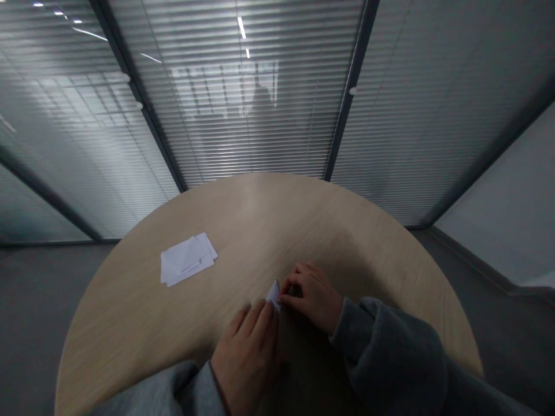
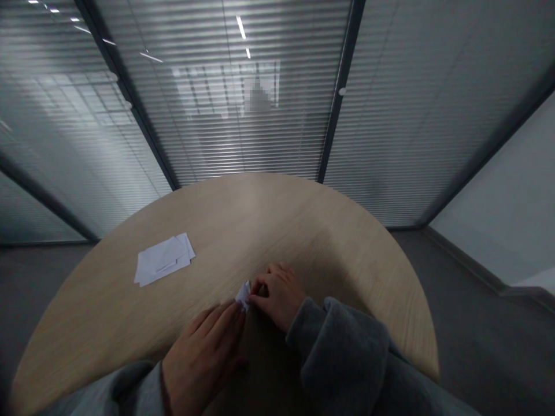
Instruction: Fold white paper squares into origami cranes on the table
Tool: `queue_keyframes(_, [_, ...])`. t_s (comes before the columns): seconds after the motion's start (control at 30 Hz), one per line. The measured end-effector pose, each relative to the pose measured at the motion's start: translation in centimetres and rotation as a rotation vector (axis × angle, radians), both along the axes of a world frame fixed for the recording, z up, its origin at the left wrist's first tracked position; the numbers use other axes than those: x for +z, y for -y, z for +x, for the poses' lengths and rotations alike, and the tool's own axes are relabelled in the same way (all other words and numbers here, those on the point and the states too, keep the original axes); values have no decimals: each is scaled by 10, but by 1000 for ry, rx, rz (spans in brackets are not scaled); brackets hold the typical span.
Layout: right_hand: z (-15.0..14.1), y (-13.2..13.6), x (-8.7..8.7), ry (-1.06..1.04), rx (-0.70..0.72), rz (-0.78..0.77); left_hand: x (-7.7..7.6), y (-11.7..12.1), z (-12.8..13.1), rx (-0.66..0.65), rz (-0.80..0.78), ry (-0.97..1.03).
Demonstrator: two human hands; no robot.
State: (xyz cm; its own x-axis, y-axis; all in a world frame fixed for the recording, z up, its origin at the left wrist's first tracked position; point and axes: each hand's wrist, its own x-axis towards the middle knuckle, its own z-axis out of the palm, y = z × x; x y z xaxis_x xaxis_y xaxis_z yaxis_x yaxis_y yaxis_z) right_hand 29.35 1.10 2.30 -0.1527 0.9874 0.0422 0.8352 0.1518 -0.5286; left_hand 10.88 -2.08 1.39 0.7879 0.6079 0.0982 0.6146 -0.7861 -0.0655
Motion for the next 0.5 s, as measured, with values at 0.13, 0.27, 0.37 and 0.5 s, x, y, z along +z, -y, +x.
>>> queue_keyframes(0.13, [0, 0, 1, -4, -11, -10, -6, -1, -2, -13, -17, 7])
queue_keyframes(0.27, [0, -2, 3, -49, -3, -58, -13, -1, -3, -8, -37, 17])
queue_keyframes(0.37, [0, -3, 2, -64, -15, -61, -16, -1, -2, -8, -24, 31])
queue_keyframes(0.5, [1, -2, -1, -56, -20, -38, -17, -2, -2, -22, 8, 51])
